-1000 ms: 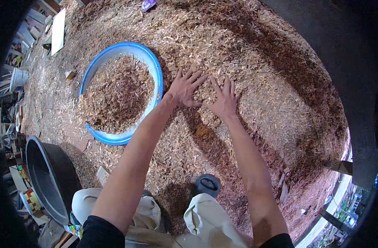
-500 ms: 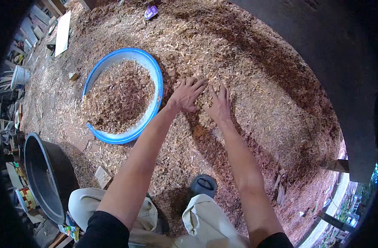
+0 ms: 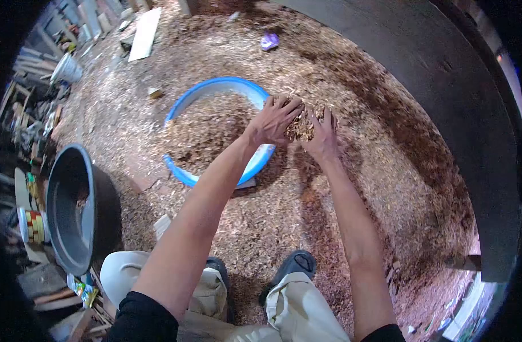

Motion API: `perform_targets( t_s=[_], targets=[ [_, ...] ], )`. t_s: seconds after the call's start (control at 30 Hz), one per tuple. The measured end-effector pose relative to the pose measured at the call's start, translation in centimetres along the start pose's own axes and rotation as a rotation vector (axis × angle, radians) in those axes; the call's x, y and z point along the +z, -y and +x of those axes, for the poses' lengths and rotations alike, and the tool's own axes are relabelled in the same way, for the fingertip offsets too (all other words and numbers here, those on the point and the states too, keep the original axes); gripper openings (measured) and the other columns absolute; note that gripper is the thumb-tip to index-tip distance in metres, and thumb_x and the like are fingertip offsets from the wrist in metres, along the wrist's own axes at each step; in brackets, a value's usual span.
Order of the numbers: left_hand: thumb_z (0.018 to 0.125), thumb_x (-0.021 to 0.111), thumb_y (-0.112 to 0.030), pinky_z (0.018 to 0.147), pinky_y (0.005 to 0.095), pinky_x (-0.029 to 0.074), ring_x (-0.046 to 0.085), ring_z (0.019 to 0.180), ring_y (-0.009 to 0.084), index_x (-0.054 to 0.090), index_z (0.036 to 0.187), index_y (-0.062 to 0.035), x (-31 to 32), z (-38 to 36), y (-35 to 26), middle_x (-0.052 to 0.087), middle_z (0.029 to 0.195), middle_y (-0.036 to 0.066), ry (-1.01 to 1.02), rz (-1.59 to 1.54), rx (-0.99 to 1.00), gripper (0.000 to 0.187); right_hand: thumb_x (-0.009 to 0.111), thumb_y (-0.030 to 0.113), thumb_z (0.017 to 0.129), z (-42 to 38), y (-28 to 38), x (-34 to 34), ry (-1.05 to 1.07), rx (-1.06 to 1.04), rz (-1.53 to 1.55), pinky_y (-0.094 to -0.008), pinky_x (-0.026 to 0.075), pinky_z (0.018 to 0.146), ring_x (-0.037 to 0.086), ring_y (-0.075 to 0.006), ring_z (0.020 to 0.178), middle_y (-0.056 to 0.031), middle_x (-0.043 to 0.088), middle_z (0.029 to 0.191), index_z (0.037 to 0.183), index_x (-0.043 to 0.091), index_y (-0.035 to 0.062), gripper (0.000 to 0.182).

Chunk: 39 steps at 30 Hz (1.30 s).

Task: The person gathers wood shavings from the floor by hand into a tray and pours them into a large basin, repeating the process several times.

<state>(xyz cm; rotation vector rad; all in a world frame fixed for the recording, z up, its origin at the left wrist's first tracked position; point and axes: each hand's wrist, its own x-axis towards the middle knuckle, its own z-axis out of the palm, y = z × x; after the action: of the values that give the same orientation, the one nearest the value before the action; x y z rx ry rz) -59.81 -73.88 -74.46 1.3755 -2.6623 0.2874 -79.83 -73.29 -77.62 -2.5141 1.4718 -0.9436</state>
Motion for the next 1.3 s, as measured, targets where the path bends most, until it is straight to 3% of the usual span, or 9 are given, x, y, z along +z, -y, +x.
perform_targets(
  t_s=[0.23,0.37,0.43,0.5,0.57,0.67,0.8,1.07,1.3],
  targets=[
    [0.059,0.078,-0.058,0.101,0.0527,0.037,0.04,0.127,0.032,0.042,0.142,-0.0081,-5.8,-13.2,7.6,0.041,0.142,0.009,-0.093,0.14,-0.159,0.103,0.087,0.027,0.061,4.6,13.5,4.4,0.155,-0.131,0.171,-0.0545,0.032,0.111,0.031,-0.0459,0.135,-0.0261,0.03,0.148,0.148,0.042,0.0262,0.098],
    [0.059,0.08,-0.06,0.107,0.0535,0.032,0.035,0.135,0.0349,0.036,0.148,-0.0087,-7.3,-18.9,8.5,0.035,0.152,0.014,0.236,0.107,-0.381,0.112,0.085,0.03,0.062,4.4,17.8,7.8,0.177,-0.273,0.129,-0.0673,0.024,0.11,0.028,-0.0447,0.139,-0.0235,0.029,0.151,0.149,0.04,0.0289,0.098],
    [0.059,0.079,-0.064,0.112,0.0565,0.028,0.029,0.141,0.0389,0.027,0.152,-0.009,-4.1,-21.8,9.0,0.029,0.156,0.016,0.145,0.13,-0.393,0.119,0.085,0.027,0.063,3.6,19.9,7.7,0.271,-0.277,0.083,-0.0614,0.027,0.112,0.027,-0.0481,0.14,-0.0295,0.024,0.152,0.152,0.033,0.029,0.103],
    [0.062,0.073,-0.072,0.115,0.0635,0.02,0.018,0.146,0.0428,0.016,0.156,-0.0136,-3.2,-23.8,8.9,0.019,0.16,0.016,0.19,0.03,-0.445,0.125,0.081,0.043,0.069,2.3,20.7,8.6,0.384,-0.218,0.077,-0.07,0.019,0.11,0.016,-0.0475,0.144,-0.025,0.016,0.157,0.153,0.03,0.0313,0.099],
    [0.064,0.065,-0.08,0.113,0.0701,0.015,0.013,0.147,0.0445,0.01,0.158,-0.0188,-3.2,-25.2,8.7,0.012,0.162,0.016,0.345,0.013,-0.542,0.125,0.079,0.051,0.072,2.3,20.7,9.8,0.446,-0.193,0.072,-0.0743,0.015,0.109,0.011,-0.0473,0.146,-0.0228,0.011,0.16,0.154,0.028,0.0324,0.098],
    [0.066,0.058,-0.085,0.111,0.0732,0.011,0.01,0.147,0.0451,0.009,0.158,-0.0226,-1.0,-26.9,10.4,0.009,0.163,0.016,0.277,-0.03,-0.56,0.121,0.063,0.064,0.081,3.4,20.1,11.1,0.314,-0.342,0.046,-0.0784,0.013,0.106,0.009,-0.0461,0.147,-0.0163,0.014,0.161,0.153,0.032,0.0319,0.084],
    [0.077,0.048,-0.083,0.113,0.0708,0.01,0.009,0.148,0.0446,0.012,0.158,-0.0234,0.4,-26.6,10.6,0.009,0.163,0.016,0.183,-0.116,-0.565,0.107,0.045,0.056,0.096,3.2,19.2,13.0,0.335,-0.318,-0.038,-0.0786,0.013,0.105,0.012,-0.0463,0.146,-0.0147,0.015,0.161,0.152,0.033,0.0322,0.062],
    [0.085,0.042,-0.077,0.115,0.0679,0.004,0.006,0.148,0.0439,0.018,0.157,-0.0251,3.1,-24.2,10.8,0.013,0.163,0.014,0.138,-0.174,-0.59,0.091,0.038,0.059,0.097,4.3,17.6,14.0,0.456,-0.162,-0.213,-0.079,0.012,0.105,0.013,-0.0467,0.146,-0.0151,0.016,0.161,0.153,0.03,0.0343,0.061],
    [0.087,0.044,-0.074,0.115,0.0674,0.0,0.008,0.148,0.0434,0.029,0.154,-0.0307,0.0,-18.2,9.7,0.018,0.163,0.007,0.077,-0.235,-0.592,0.081,0.04,0.062,0.095,6.3,10.6,10.0,0.243,-0.117,-0.05,-0.0792,0.011,0.105,0.016,-0.0457,0.145,-0.0194,0.014,0.161,0.156,0.02,0.0241,0.075]
  ],
)
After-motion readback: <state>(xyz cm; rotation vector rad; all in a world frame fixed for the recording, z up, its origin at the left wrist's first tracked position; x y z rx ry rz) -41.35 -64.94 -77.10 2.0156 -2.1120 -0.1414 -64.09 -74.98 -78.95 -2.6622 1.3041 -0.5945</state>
